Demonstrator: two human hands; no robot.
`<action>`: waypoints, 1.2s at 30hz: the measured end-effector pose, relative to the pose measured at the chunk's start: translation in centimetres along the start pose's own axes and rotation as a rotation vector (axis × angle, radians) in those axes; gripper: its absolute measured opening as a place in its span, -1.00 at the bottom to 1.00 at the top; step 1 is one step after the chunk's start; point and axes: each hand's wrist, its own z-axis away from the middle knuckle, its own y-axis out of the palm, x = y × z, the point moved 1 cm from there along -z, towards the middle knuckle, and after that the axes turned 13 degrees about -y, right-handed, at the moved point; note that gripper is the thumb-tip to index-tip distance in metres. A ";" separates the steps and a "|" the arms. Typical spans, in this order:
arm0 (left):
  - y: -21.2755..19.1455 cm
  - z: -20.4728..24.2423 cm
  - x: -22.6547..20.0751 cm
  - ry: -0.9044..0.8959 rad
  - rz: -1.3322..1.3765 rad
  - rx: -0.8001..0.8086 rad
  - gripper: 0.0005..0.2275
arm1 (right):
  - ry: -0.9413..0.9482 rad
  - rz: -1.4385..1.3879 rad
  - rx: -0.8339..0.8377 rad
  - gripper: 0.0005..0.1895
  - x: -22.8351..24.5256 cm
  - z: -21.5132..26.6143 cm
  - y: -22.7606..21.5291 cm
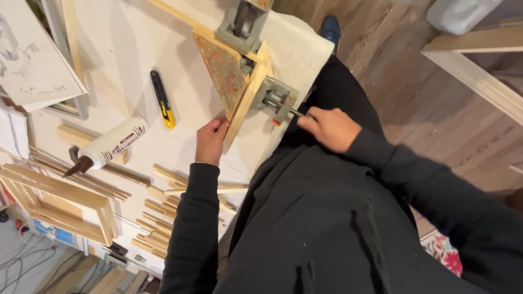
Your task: The recorder is assembling wooden frame components by using a corner clamp, applying wood glue, and securing the pieces with small nails and a hammer.
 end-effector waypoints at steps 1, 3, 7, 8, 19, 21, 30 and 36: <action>-0.2 -0.3 0.0 0.007 0.000 -0.003 -0.79 | -0.110 0.261 -0.109 -0.51 1.7 -0.1 0.3; -0.1 -0.5 0.1 0.012 0.005 0.002 -0.79 | -0.213 0.527 -0.217 -0.53 3.7 -0.1 0.6; -0.2 -0.5 0.0 0.023 -0.005 0.022 -0.79 | -0.069 0.643 -0.130 -0.49 2.7 -1.2 0.1; -0.3 -0.4 -0.1 0.035 -0.008 0.033 -0.79 | -0.063 0.590 -0.086 -0.50 2.0 -1.5 -0.2; -0.5 -0.6 0.0 0.027 0.008 0.080 -0.79 | -0.231 0.563 -0.206 -0.59 6.0 -2.9 -4.4; -0.6 -0.3 -0.1 0.022 0.009 0.085 -0.79 | -0.271 0.635 -0.379 -0.64 7.6 -4.2 -5.3; -0.9 -0.5 -0.1 0.027 0.022 0.118 -0.78 | -0.737 1.013 -0.358 -0.47 9.9 -11.3 -6.0; -0.9 -0.6 -0.5 0.023 0.000 0.146 -0.78 | -0.705 1.035 -0.326 -0.55 9.4 -11.7 -6.5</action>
